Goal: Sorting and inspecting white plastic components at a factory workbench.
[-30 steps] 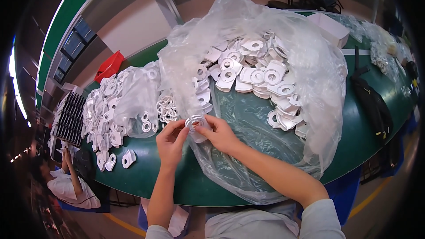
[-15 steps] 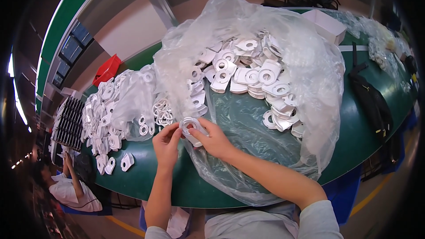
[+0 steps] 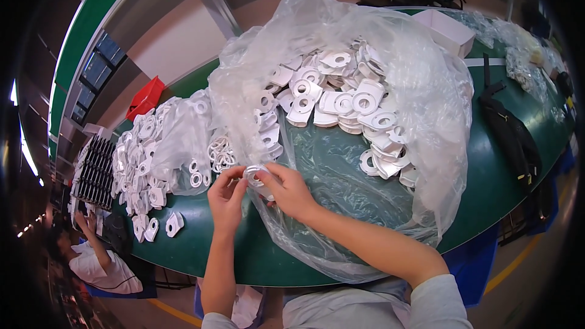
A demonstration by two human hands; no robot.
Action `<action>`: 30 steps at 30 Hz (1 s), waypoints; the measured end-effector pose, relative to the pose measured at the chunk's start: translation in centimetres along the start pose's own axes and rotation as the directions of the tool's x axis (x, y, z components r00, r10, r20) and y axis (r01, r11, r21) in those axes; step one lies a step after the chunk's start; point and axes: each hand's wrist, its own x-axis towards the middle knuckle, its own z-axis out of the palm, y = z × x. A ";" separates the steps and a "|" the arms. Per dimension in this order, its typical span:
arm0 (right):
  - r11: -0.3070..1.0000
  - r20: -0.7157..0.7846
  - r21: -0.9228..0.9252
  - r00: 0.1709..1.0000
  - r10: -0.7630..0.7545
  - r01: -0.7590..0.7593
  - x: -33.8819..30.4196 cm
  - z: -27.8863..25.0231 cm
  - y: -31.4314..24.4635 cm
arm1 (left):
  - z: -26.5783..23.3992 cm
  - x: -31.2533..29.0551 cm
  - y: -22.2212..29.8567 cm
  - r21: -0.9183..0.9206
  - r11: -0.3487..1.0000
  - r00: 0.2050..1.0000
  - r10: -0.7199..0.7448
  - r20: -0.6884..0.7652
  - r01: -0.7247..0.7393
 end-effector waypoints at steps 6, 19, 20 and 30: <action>0.962 0.122 -0.231 0.985 -0.119 0.145 0.0 -0.1 0.4 | -0.5 0.5 1.7 0.149 0.977 0.984 0.137 0.116 -0.154; 0.974 0.113 -0.203 0.990 -0.081 0.103 -0.5 0.1 -1.2 | -0.9 0.1 2.1 0.369 0.891 0.961 0.212 0.177 -0.264; 0.979 0.124 -0.191 0.992 -0.039 0.063 -0.5 0.1 -1.2 | -0.7 0.0 2.0 0.360 0.900 0.968 0.204 0.146 -0.244; 0.970 0.050 -0.174 0.986 -0.161 0.168 0.6 -0.3 0.1 | -0.3 0.6 2.2 0.280 0.960 0.978 -0.053 0.201 -0.005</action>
